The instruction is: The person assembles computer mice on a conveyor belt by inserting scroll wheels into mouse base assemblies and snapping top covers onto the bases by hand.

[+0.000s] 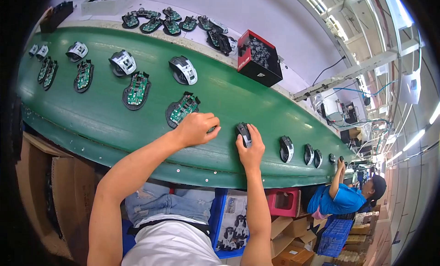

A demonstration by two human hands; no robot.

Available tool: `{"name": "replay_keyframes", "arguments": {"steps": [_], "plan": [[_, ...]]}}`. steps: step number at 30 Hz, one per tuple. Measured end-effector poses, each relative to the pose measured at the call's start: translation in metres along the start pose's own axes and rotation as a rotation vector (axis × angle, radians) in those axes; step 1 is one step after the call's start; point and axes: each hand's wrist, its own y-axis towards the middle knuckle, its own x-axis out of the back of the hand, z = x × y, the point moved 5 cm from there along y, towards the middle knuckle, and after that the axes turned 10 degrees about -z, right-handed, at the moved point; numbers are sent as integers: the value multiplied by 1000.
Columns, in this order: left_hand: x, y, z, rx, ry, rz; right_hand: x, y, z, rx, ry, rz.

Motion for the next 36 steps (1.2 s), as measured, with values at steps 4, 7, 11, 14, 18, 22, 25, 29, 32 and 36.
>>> {"name": "replay_keyframes", "arguments": {"steps": [4,7,11,14,18,22,25,29,32,36], "plan": [[1,1,-1,17,-16,31,3,-2,0,90,19,4],[3,1,-2,14,-10,42,2,-1,1,88,27,8],[5,0,-2,13,-22,28,3,-3,3,70,46,14],[8,5,-1,105,-222,-86,2,-4,1,102,-2,-30],[2,1,18,707,-700,54,13,5,74,270,-124,-208],[7,2,27,891,-941,-17,-17,21,125,158,375,79],[15,2,39,943,-1031,-141,-38,31,138,207,446,66],[23,8,48,870,-937,-62,-48,34,139,175,513,26],[28,9,54,640,-750,-198,-54,28,141,131,525,33],[35,12,47,774,-650,-48,-71,20,104,-174,828,-4]]}}
